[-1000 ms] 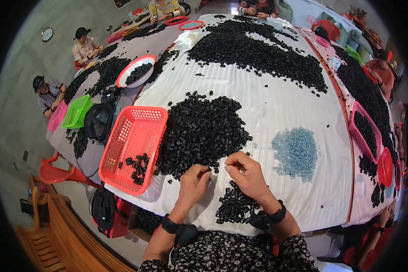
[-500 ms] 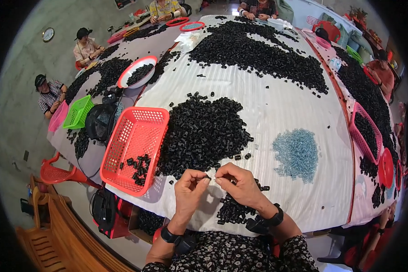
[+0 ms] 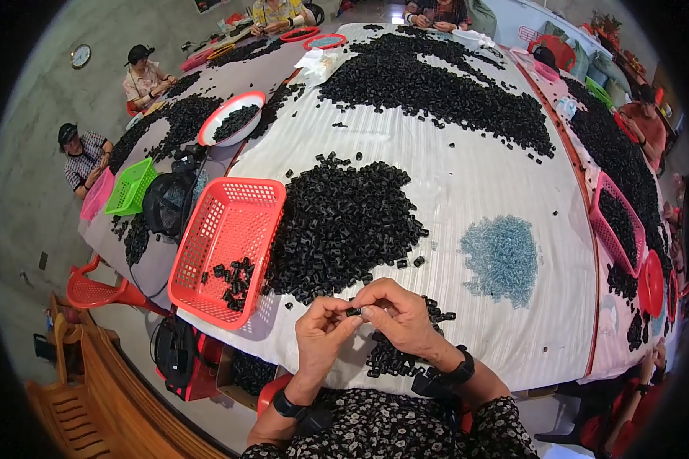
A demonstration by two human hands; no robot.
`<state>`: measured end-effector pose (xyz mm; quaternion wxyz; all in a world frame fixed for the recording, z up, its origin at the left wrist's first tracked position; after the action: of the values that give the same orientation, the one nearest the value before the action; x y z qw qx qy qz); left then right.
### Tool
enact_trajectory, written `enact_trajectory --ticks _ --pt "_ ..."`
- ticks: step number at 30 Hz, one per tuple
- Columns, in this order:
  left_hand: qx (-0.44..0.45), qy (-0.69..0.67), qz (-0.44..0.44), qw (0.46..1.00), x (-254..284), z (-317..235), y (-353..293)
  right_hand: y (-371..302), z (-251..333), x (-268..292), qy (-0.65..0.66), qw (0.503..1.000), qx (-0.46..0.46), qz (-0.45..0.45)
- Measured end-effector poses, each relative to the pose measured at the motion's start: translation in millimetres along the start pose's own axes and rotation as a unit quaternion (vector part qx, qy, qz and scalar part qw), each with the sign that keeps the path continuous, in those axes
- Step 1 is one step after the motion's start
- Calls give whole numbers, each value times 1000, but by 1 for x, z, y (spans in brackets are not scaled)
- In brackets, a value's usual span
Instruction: Assembling small black plastic components by hand at a workbench.
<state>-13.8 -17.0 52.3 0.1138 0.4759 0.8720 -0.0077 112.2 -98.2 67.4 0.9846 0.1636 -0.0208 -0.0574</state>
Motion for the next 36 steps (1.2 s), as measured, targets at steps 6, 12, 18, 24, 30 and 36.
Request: enact_trajectory --ticks 6,12,18,24,30,36 --pt "-20 -110 -7 994 2 11 -3 0 -2 -7 39 999 3 -37" --pt "-46 -82 -39 995 2 1 1 -2 -5 2 -34 998 -2 -49" --pt "-24 90 -72 993 14 5 -9 -3 -7 1 33 995 -66 -62" --pt "-8 102 -7 995 5 0 -15 -1 1 -1 34 997 -62 -24" --pt "41 55 7 998 13 7 -20 1 10 -8 -136 990 -30 23" --pt "43 25 13 999 19 10 -22 2 10 -8 -118 991 -52 48"
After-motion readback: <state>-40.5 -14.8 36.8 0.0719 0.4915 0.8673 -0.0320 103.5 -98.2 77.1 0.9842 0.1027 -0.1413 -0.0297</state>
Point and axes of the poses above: each hand's wrist, its own y-axis towards the middle knuckle, its own x-axis out of the back of the hand, z = x × y, the point moved 3 cm from there along y, towards the middle knuckle, and after that the axes turned 14 degrees about z, right-handed, at the moved point
